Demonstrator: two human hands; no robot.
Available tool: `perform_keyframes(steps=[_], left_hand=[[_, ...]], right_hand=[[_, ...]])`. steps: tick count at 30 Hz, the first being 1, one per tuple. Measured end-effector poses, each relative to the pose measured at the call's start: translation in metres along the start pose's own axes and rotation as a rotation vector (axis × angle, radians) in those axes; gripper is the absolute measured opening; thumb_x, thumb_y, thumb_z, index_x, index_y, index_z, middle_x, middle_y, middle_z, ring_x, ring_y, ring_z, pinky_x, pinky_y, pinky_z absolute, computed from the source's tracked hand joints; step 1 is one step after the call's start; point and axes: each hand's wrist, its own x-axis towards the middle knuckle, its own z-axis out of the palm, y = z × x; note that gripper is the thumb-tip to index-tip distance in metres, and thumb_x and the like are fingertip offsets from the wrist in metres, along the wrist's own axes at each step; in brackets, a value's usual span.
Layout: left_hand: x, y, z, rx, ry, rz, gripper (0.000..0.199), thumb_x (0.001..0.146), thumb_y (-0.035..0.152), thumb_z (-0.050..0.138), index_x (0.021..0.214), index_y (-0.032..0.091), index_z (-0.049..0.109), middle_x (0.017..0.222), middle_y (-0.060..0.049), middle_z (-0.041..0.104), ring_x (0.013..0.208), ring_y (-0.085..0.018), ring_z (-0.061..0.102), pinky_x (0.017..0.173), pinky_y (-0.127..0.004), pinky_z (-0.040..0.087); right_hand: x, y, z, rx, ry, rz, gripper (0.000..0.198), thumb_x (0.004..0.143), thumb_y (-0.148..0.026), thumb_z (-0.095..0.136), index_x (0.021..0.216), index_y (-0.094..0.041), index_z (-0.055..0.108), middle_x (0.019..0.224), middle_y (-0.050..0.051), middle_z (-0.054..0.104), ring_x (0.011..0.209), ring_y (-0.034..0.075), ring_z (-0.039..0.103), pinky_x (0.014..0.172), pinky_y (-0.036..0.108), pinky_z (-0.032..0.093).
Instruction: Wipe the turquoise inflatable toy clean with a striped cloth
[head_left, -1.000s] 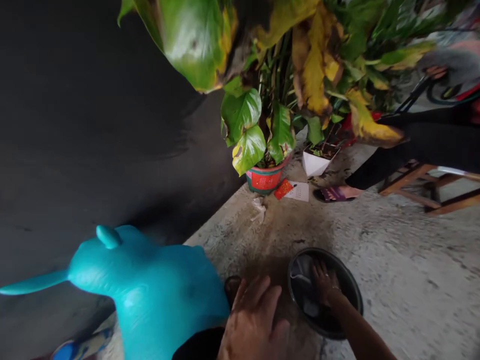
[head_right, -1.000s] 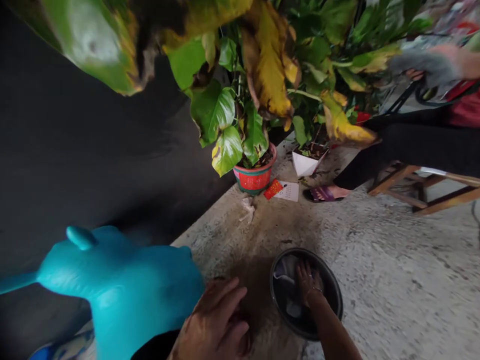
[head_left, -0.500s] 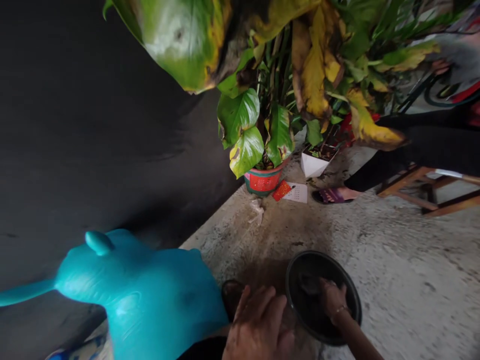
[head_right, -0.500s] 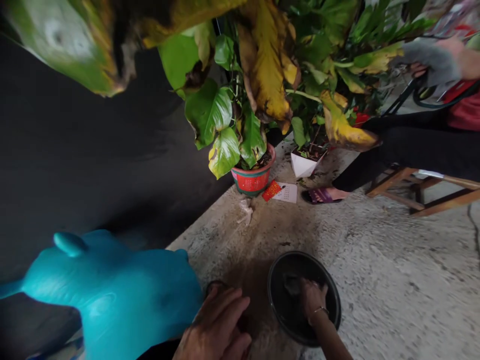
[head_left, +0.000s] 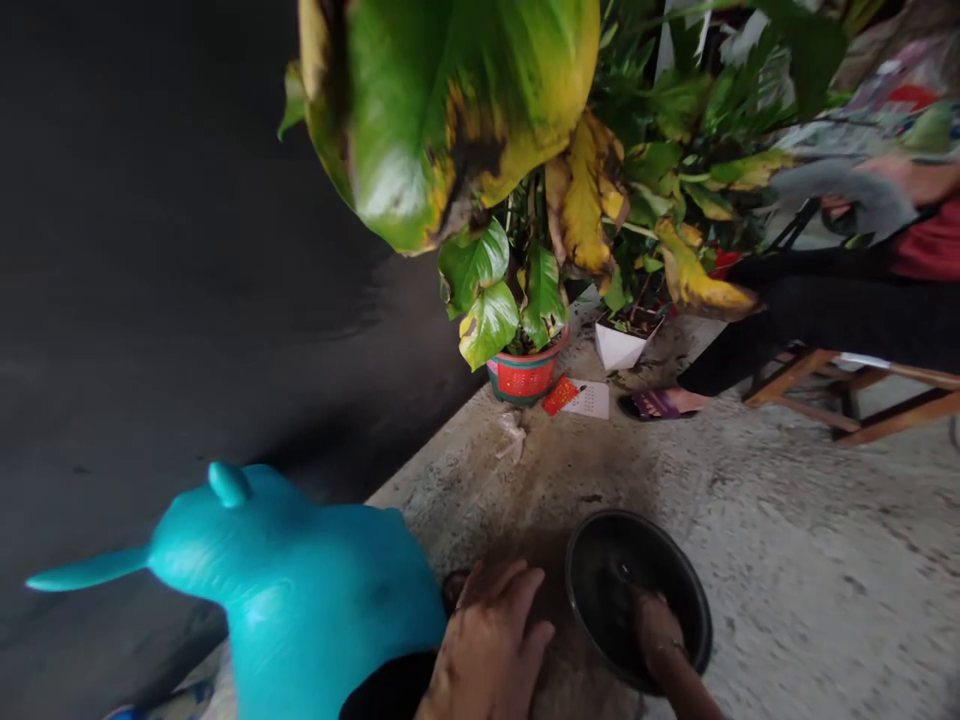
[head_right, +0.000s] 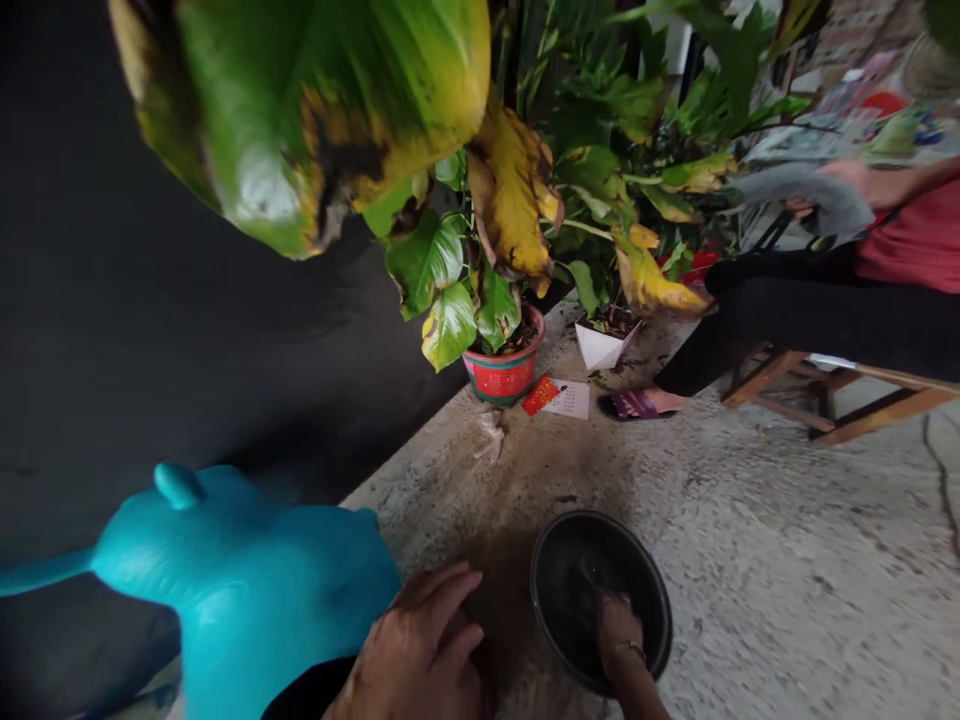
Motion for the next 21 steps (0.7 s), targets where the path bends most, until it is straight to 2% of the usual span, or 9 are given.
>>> perform_keyframes(steps=[2,4,7,11,14,16,19,21], left_hand=[[-0.003,-0.003,-0.002,-0.102,0.011,-0.062,0.041,0.075,0.022,0.062,0.116,0.027,0.065,0.122,-0.004,0.069,0.113,-0.022,0.063,0.100,-0.043,0.051],[-0.005,-0.003,-0.004,-0.248,-0.014,-0.133,0.039,0.079,0.027,0.058,0.117,0.027,0.064,0.121,-0.003,0.069,0.113,-0.021,0.063,0.100,-0.042,0.052],[-0.003,0.006,-0.008,-0.545,-0.083,-0.254,0.042,0.080,0.034,0.056,0.120,0.022,0.061,0.121,-0.006,0.069,0.113,-0.021,0.063,0.102,-0.041,0.050],[0.003,0.037,-0.002,-0.868,-0.109,-0.351,0.050,0.079,0.042,0.057,0.123,0.017,0.058,0.123,-0.011,0.067,0.115,-0.021,0.061,0.103,-0.039,0.048],[0.015,0.067,0.021,-0.908,-0.167,-0.457,0.053,0.080,0.048,0.056,0.125,0.020,0.055,0.119,-0.011,0.067,0.105,-0.022,0.064,0.093,-0.040,0.052],[0.025,0.082,0.045,-0.896,-0.255,-0.555,0.056,0.079,0.050,0.056,0.125,0.019,0.053,0.118,-0.014,0.064,0.096,-0.023,0.065,0.083,-0.041,0.054],[0.041,0.085,0.084,-1.008,-0.423,-0.691,0.056,0.082,0.060,0.045,0.118,0.018,0.052,0.105,-0.014,0.064,0.073,-0.020,0.063,0.071,-0.043,0.053],[0.050,0.078,0.108,-1.107,-0.488,-0.770,0.059,0.081,0.068,0.038,0.110,0.019,0.052,0.090,-0.009,0.064,0.062,-0.018,0.060,0.068,-0.045,0.052]], right_hand=[[-0.008,0.005,-0.017,0.050,0.017,-0.004,0.029,0.084,-0.011,0.045,0.100,-0.021,0.066,0.099,0.009,0.070,0.096,0.021,0.066,0.086,0.033,0.051],[-0.017,0.009,-0.036,0.115,0.058,-0.026,0.037,0.079,-0.010,0.041,0.105,-0.020,0.066,0.105,0.009,0.070,0.101,0.022,0.065,0.091,0.033,0.049],[-0.029,0.011,-0.064,0.216,0.136,-0.054,0.039,0.075,-0.019,0.040,0.104,-0.020,0.066,0.109,0.008,0.069,0.103,0.022,0.064,0.091,0.033,0.049],[-0.038,0.006,-0.095,0.334,0.211,-0.090,0.035,0.071,-0.031,0.043,0.094,-0.023,0.068,0.100,0.007,0.071,0.093,0.023,0.067,0.084,0.034,0.052],[-0.043,0.000,-0.116,0.390,0.252,-0.107,0.035,0.072,-0.040,0.045,0.092,-0.023,0.067,0.097,0.007,0.072,0.091,0.024,0.067,0.083,0.036,0.053],[-0.048,-0.005,-0.132,0.421,0.277,-0.118,0.035,0.072,-0.045,0.047,0.093,-0.024,0.067,0.095,0.006,0.072,0.089,0.024,0.067,0.081,0.036,0.054],[-0.061,-0.016,-0.157,0.517,0.310,-0.166,0.033,0.075,-0.049,0.050,0.091,-0.027,0.067,0.092,0.005,0.072,0.085,0.023,0.067,0.077,0.034,0.055],[-0.071,-0.024,-0.172,0.560,0.322,-0.236,0.029,0.078,-0.049,0.052,0.090,-0.028,0.068,0.093,0.004,0.071,0.085,0.022,0.067,0.076,0.032,0.055]])
